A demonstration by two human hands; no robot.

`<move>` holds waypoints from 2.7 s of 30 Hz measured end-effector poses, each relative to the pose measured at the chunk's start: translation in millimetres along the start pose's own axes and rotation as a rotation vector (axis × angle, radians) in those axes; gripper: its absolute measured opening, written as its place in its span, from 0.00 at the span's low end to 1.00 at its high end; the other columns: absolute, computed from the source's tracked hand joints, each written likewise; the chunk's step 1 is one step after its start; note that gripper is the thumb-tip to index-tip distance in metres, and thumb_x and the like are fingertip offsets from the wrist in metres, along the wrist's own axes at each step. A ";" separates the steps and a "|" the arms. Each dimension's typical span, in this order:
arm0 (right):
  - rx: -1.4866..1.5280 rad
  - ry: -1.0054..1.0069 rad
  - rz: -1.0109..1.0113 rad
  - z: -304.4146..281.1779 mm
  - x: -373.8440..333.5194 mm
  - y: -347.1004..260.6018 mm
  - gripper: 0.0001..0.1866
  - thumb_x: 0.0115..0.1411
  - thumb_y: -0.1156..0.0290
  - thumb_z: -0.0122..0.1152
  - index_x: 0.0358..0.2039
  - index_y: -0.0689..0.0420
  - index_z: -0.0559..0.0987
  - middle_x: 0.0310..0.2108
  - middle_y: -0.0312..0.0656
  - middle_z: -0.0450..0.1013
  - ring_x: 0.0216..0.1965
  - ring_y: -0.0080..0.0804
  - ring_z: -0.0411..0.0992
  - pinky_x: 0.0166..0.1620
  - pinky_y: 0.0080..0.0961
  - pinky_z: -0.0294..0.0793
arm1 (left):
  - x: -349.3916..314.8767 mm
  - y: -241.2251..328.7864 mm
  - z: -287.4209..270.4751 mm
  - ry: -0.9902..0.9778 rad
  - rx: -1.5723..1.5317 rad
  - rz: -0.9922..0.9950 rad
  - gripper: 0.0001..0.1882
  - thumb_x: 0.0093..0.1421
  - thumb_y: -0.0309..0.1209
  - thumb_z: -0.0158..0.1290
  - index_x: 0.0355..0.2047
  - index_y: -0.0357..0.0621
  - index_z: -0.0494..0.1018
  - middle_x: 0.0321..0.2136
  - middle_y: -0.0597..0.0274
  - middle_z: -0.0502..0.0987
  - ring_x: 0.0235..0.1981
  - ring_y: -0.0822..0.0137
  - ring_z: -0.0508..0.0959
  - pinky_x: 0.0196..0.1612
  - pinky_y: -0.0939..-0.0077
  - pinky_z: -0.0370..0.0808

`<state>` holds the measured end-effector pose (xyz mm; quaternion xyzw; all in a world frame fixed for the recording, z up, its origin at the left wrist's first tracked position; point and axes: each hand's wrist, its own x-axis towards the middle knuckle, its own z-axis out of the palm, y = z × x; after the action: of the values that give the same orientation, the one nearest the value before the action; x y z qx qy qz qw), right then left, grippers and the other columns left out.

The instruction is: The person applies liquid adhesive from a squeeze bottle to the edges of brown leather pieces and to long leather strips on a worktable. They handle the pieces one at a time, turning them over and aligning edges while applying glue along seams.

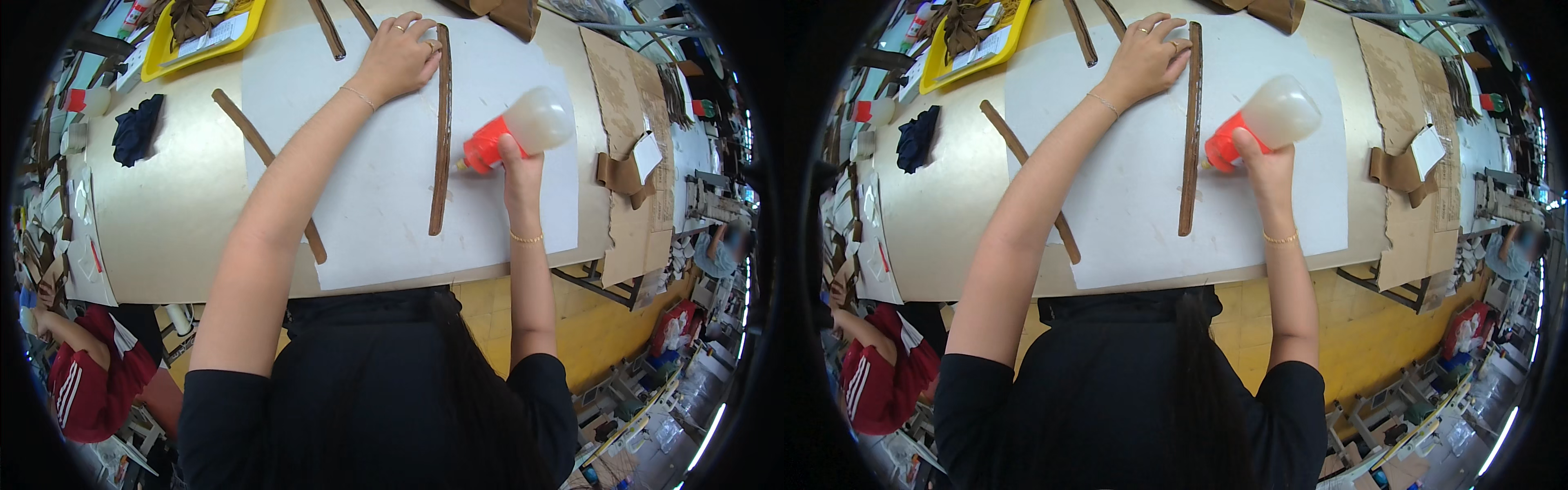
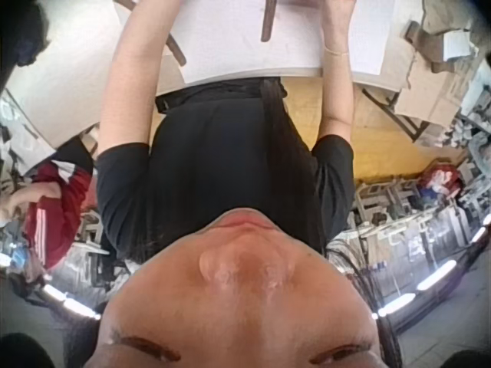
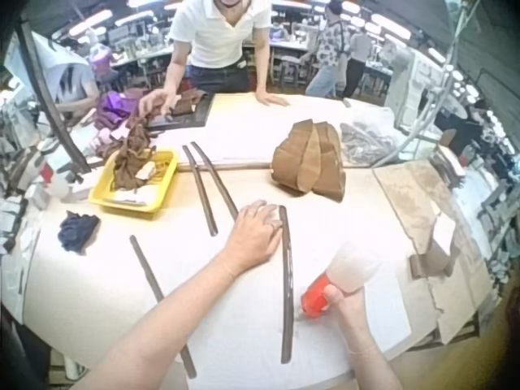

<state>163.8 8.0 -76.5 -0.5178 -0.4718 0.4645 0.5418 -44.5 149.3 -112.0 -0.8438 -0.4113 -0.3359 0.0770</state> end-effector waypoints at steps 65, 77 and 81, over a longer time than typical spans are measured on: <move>0.898 0.117 0.296 -43.8 47.2 4.3 0.33 0.53 0.33 0.53 0.36 0.55 0.70 0.28 0.38 0.67 0.27 0.30 0.65 0.27 0.26 0.67 | 83.1 -33.5 11.6 -0.586 -0.842 -0.591 0.10 0.50 0.22 0.58 0.34 0.38 0.73 0.26 0.61 0.77 0.32 0.68 0.77 0.38 0.76 0.73; 0.931 0.125 0.312 -42.9 49.3 3.9 0.34 0.53 0.32 0.52 0.35 0.56 0.71 0.25 0.39 0.67 0.25 0.31 0.65 0.28 0.27 0.66 | 94.4 -93.0 -6.7 -0.326 -1.211 -0.973 0.20 0.54 0.21 0.56 0.45 0.41 0.62 0.27 0.61 0.78 0.27 0.72 0.77 0.26 0.80 0.68; 0.925 0.138 0.302 -39.1 52.4 4.0 0.35 0.53 0.32 0.51 0.35 0.57 0.71 0.25 0.39 0.68 0.25 0.31 0.65 0.27 0.27 0.66 | 125.0 -143.5 -6.2 -0.215 -1.086 -1.024 0.22 0.53 0.22 0.56 0.47 0.42 0.62 0.28 0.62 0.77 0.27 0.72 0.77 0.25 0.79 0.69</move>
<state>209.0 55.2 -79.6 -0.3151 -0.0989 0.6632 0.6717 -100.2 320.3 -49.5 -0.4947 -0.5342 -0.4008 -0.5561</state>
